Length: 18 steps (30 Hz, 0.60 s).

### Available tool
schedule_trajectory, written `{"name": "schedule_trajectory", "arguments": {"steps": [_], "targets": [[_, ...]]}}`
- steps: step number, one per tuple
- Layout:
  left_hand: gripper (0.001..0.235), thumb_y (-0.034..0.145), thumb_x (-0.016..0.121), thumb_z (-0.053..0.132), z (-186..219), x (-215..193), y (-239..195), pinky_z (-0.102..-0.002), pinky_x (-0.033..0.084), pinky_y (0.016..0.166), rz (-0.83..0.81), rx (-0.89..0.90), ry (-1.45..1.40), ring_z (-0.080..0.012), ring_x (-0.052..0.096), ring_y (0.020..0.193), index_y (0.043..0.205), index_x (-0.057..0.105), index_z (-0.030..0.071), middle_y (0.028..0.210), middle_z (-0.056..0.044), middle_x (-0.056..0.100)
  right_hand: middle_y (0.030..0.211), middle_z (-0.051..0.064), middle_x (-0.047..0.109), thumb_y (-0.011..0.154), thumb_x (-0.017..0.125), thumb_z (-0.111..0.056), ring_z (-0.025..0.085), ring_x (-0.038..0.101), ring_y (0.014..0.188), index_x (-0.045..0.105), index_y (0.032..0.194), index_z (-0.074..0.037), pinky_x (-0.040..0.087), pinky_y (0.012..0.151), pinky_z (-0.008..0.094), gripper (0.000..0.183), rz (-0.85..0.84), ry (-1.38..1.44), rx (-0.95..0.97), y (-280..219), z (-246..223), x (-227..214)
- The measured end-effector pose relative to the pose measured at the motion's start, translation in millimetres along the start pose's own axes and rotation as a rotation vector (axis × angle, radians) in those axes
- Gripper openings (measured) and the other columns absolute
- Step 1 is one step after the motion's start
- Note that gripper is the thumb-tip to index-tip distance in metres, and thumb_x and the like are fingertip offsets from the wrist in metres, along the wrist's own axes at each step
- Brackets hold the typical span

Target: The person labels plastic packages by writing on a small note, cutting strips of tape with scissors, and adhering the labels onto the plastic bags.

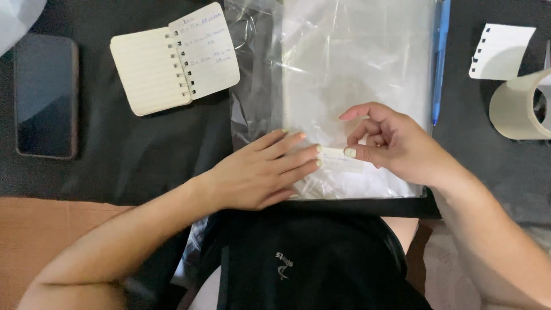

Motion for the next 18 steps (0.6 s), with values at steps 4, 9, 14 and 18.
{"name": "schedule_trajectory", "arguments": {"steps": [4,9,14,18], "targets": [[0.057,0.1,0.049,0.043,0,0,2,-0.051,0.032,0.115,0.015,0.027,-0.039,-0.0368,0.04,0.141,0.143,0.051,0.005,0.15,-0.013,0.047,0.089,0.003,0.07,0.088,0.072,-0.005,0.01,0.05,0.065,0.061,0.13,-0.017,0.045,0.061,0.025,0.046,-0.011,-0.024,0.025,0,3,0],[0.06,0.103,0.045,0.046,-3,5,-2,-0.052,0.03,0.117,0.001,0.014,-0.085,-0.0368,0.037,0.144,0.147,0.048,0.006,0.153,-0.014,0.045,0.089,0.006,0.071,0.085,0.069,-0.001,0.009,0.058,0.067,0.058,0.133,-0.012,0.048,0.058,0.023,0.05,-0.149,0.133,-0.12,-16,-8,2],[0.062,0.103,0.042,0.049,-3,9,-3,-0.054,0.03,0.117,-0.002,0.01,-0.069,-0.0372,0.036,0.145,0.148,0.046,0.007,0.154,-0.013,0.044,0.081,-0.001,0.073,0.084,0.08,-0.013,0.001,0.048,0.052,0.057,0.13,-0.009,0.039,0.042,0.011,0.052,-0.48,0.273,-0.397,-43,-36,18],[0.062,0.102,0.045,0.049,-2,9,-2,-0.054,0.031,0.115,-0.016,0.024,-0.039,-0.0368,0.037,0.144,0.15,0.044,0.009,0.155,-0.012,0.042,0.079,0.001,0.078,0.078,0.082,-0.014,0.003,0.049,0.049,0.062,0.125,-0.014,0.039,0.042,0.016,0.051,-0.305,0.109,-0.238,-34,-31,18]]}}
Point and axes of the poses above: each hand's wrist, its own y-axis towards the middle knuckle, its own x-axis out of the palm, z = x × y, the point moved 8 cm from there along y, towards the middle knuckle
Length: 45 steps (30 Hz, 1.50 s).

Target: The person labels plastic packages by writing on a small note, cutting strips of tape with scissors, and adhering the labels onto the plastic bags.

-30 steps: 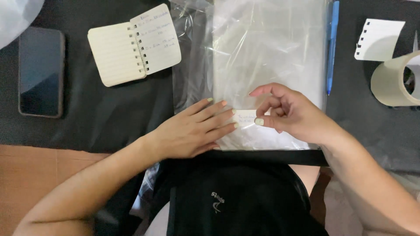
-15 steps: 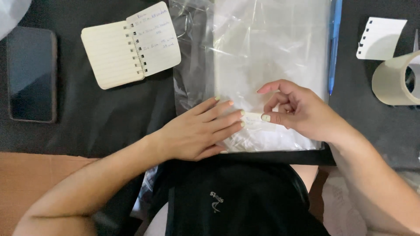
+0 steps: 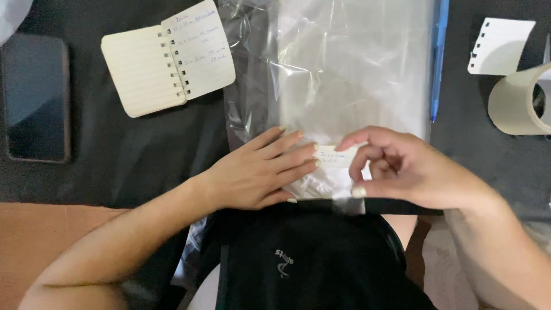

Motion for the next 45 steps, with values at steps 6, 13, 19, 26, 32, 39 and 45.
{"name": "schedule_trajectory", "arguments": {"steps": [6,13,19,26,32,39,45], "targets": [[0.06,0.101,0.047,0.048,1,-3,0,-0.053,0.033,0.115,0.005,-0.017,0.014,-0.035,0.038,0.143,0.147,0.048,0.01,0.153,-0.01,0.044,0.085,0.003,0.072,0.085,0.075,-0.003,0.01,0.043,0.056,0.062,0.129,-0.017,0.042,0.055,0.024,0.048,0.221,-0.088,0.268,21,36,-17],[0.06,0.102,0.045,0.049,1,-4,1,-0.054,0.034,0.114,0.02,-0.005,0.007,-0.0367,0.04,0.14,0.146,0.049,0.008,0.151,-0.012,0.045,0.087,-0.002,0.069,0.085,0.077,-0.009,0.011,0.052,0.062,0.059,0.126,-0.02,0.049,0.064,0.025,0.046,0.317,-0.317,0.211,24,31,-19],[0.058,0.103,0.043,0.049,1,-8,1,-0.053,0.034,0.113,0.037,-0.005,0.002,-0.0369,0.041,0.139,0.143,0.05,0.007,0.149,-0.013,0.047,0.084,-0.001,0.068,0.086,0.077,-0.012,0.012,0.05,0.056,0.058,0.126,-0.019,0.048,0.06,0.026,0.045,0.375,-0.418,0.17,23,30,-17],[0.059,0.103,0.043,0.051,1,-7,0,-0.053,0.034,0.114,0.042,-0.011,0.014,-0.0364,0.042,0.14,0.14,0.052,0.007,0.149,-0.014,0.049,0.084,-0.002,0.069,0.086,0.075,-0.008,0.011,0.053,0.049,0.057,0.124,-0.016,0.05,0.057,0.026,0.043,0.47,-0.579,0.091,19,16,-7],[0.059,0.099,0.05,0.052,1,-8,1,-0.052,0.035,0.113,0.035,-0.01,0.05,-0.0357,0.042,0.138,0.14,0.052,0.008,0.146,-0.013,0.05,0.079,-0.013,0.072,0.088,0.077,-0.024,0.011,0.063,0.052,0.058,0.126,-0.014,0.049,0.05,0.033,0.044,0.591,-0.921,0.028,15,9,-1],[0.059,0.099,0.053,0.051,1,-9,1,-0.051,0.036,0.112,0.051,0.0,0.048,-0.0354,0.043,0.138,0.139,0.053,0.008,0.143,-0.013,0.051,0.062,-0.016,0.063,0.077,0.08,-0.066,0.011,0.061,0.049,0.065,0.125,-0.025,0.042,0.038,0.029,0.065,0.706,-1.527,0.06,18,-4,9],[0.06,0.099,0.049,0.052,0,-10,0,-0.051,0.034,0.112,0.054,-0.006,0.04,-0.0362,0.042,0.139,0.139,0.052,0.008,0.145,-0.014,0.051,0.092,-0.003,0.061,0.058,0.067,-0.099,0.012,0.067,0.071,0.062,0.117,-0.022,0.046,0.037,0.028,0.097,0.715,-1.752,0.159,26,-2,-14]]}}
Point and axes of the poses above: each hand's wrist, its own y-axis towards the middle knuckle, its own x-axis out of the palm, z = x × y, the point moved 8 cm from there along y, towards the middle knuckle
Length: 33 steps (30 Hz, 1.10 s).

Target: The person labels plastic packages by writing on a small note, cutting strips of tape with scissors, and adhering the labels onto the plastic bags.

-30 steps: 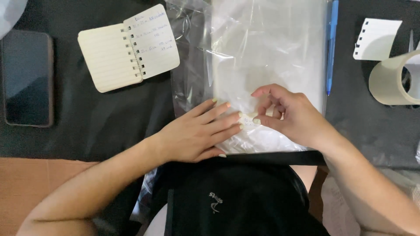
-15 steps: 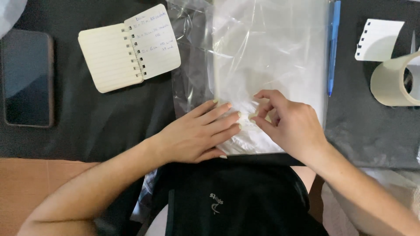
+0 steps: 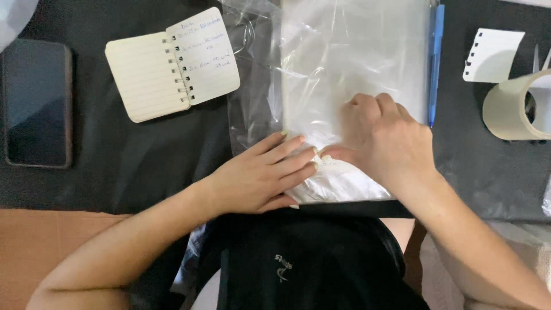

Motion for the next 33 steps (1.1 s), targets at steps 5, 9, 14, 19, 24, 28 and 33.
{"name": "schedule_trajectory", "arguments": {"steps": [5,9,14,19,24,28,33], "targets": [[0.058,0.099,0.051,0.053,-1,-2,0,-0.051,0.035,0.113,0.016,-0.008,-0.041,-0.0362,0.041,0.139,0.136,0.051,0.008,0.141,-0.012,0.051,0.087,0.003,0.061,0.092,0.075,-0.044,0.028,0.062,0.059,0.06,0.124,-0.004,0.05,0.051,0.045,0.054,-0.092,0.547,0.249,-10,34,25],[0.059,0.1,0.049,0.054,0,2,-2,-0.051,0.034,0.114,0.005,-0.008,-0.016,-0.0361,0.041,0.14,0.138,0.051,0.009,0.142,-0.012,0.051,0.109,0.007,0.064,0.098,0.084,-0.026,0.024,0.062,0.095,0.071,0.116,-0.01,0.044,0.05,0.027,0.028,0.316,0.426,-0.072,-37,4,-15],[0.06,0.098,0.054,0.052,0,4,-3,-0.052,0.034,0.114,-0.005,-0.014,-0.02,-0.0359,0.041,0.14,0.139,0.052,0.008,0.144,-0.013,0.051,0.143,0.011,0.054,0.084,0.077,-0.052,0.037,0.044,0.138,0.064,0.13,-0.019,0.041,0.111,0.052,0.058,0.194,0.525,-0.446,-86,-13,7],[0.061,0.098,0.053,0.055,1,-1,0,-0.052,0.033,0.113,-0.02,-0.015,-0.036,-0.0364,0.041,0.14,0.137,0.053,0.008,0.144,-0.014,0.051,0.127,0.011,0.061,0.092,0.052,-0.062,0.037,0.051,0.129,0.072,0.108,-0.017,0.047,0.102,0.054,0.052,0.297,0.552,-0.437,-89,-2,-7],[0.061,0.098,0.053,0.055,1,-5,3,-0.052,0.035,0.113,-0.035,-0.019,-0.026,-0.0365,0.043,0.138,0.135,0.053,0.007,0.143,-0.015,0.051,0.134,0.012,0.057,0.085,0.072,-0.056,0.037,0.05,0.131,0.064,0.13,-0.017,0.044,0.106,0.052,0.06,0.189,0.593,-0.503,-81,-17,2],[0.068,0.101,0.043,0.058,6,-21,8,-0.055,0.033,0.117,0.055,-0.056,-0.145,-0.0418,0.038,0.144,0.138,0.049,0.001,0.149,-0.021,0.044,0.109,0.006,0.066,0.098,0.044,-0.051,0.035,0.06,0.119,0.075,0.098,-0.012,0.049,0.095,0.049,0.05,0.41,0.646,-0.391,-80,13,-21],[0.076,0.105,0.033,0.059,15,-16,43,-0.051,0.015,0.128,0.021,0.004,-0.115,-0.0324,0.02,0.155,0.156,0.029,0.004,0.164,-0.019,0.027,0.111,0.018,0.066,0.103,0.037,-0.036,0.044,0.062,0.116,0.072,0.104,0.004,0.048,0.101,0.051,0.052,0.486,0.773,-0.175,-71,38,-21]]}}
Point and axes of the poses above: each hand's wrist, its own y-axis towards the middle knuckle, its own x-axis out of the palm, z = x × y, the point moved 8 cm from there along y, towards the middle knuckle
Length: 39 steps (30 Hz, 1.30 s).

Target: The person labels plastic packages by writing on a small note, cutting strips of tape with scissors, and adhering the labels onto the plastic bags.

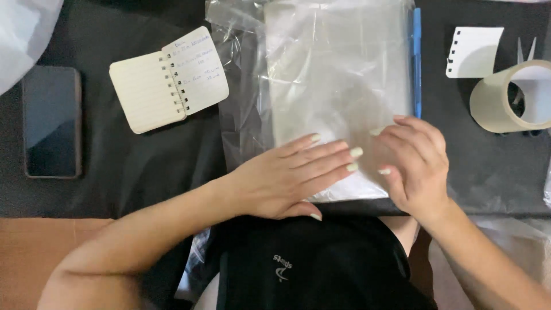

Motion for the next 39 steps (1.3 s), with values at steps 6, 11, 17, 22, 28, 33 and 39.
{"name": "schedule_trajectory", "arguments": {"steps": [6,11,17,22,28,33,39], "targets": [[0.094,0.095,0.026,0.072,-2,39,13,-0.048,0.024,0.124,-0.091,0.092,0.014,-0.0319,0.032,0.15,0.15,0.039,-0.004,0.158,-0.021,0.038,0.124,0.024,0.062,0.105,0.048,-0.029,0.045,0.057,0.125,0.06,0.125,0.01,0.046,0.111,0.054,0.045,-0.029,0.01,0.196,-6,23,4],[0.088,0.103,0.034,0.056,-17,8,10,-0.055,0.002,0.131,-0.111,-0.045,-0.689,-0.0367,0.0,0.16,0.157,-0.006,0.0,0.168,-0.024,-0.003,0.129,0.028,0.06,0.105,0.057,-0.022,0.043,0.057,0.124,0.055,0.129,0.01,0.048,0.107,0.052,0.04,-0.013,-0.059,0.263,-19,34,-2],[0.052,0.1,0.05,0.024,-69,-44,-71,-0.043,0.028,0.118,0.46,-0.913,-0.741,-0.0256,0.03,0.151,0.15,0.037,0.012,0.162,-0.011,0.034,0.121,0.015,0.067,0.093,0.064,-0.005,0.022,0.066,0.109,0.06,0.13,0.001,0.055,0.093,0.033,0.037,-0.103,0.308,0.869,-48,66,-16],[0.066,0.087,0.059,0.024,-47,-25,-112,-0.041,0.036,0.114,0.514,-1.347,-0.944,-0.0221,0.038,0.144,0.149,0.038,0.014,0.16,-0.007,0.034,0.124,0.01,0.069,0.087,0.069,-0.014,0.02,0.07,0.098,0.059,0.131,-0.004,0.059,0.082,0.033,0.046,-0.191,0.371,1.127,-78,71,-21],[0.064,0.088,0.061,0.015,-50,-19,-96,-0.038,0.055,0.081,0.604,-1.72,-1.261,-0.0242,0.065,0.099,0.149,0.04,0.011,0.124,-0.011,0.058,0.095,0.013,0.077,0.087,0.07,-0.013,0.02,0.067,0.068,0.066,0.13,-0.003,0.057,0.065,0.034,0.044,-0.238,0.609,1.345,-92,91,-7],[0.034,0.089,0.065,0.025,-66,-15,-71,-0.034,0.049,0.092,0.286,-1.62,-1.085,-0.0209,0.068,0.109,0.118,0.07,0.008,0.119,-0.007,0.074,0.065,0.007,0.064,0.091,0.07,-0.028,0.015,0.053,0.056,0.078,0.108,-0.004,0.041,0.054,0.033,0.03,-0.38,0.628,1.243,-87,103,25],[0.043,0.097,0.067,0.007,-103,11,-82,-0.027,0.027,0.053,0.623,-1.405,-1.188,-0.011,0.033,0.052,0.062,0.043,0.013,0.059,0.0,0.035,0.061,-0.003,0.024,0.092,0.076,-0.044,0.011,0.024,0.056,0.036,0.069,-0.013,0.021,0.055,0.032,0.055,-0.314,0.516,0.996,-66,112,45]]}}
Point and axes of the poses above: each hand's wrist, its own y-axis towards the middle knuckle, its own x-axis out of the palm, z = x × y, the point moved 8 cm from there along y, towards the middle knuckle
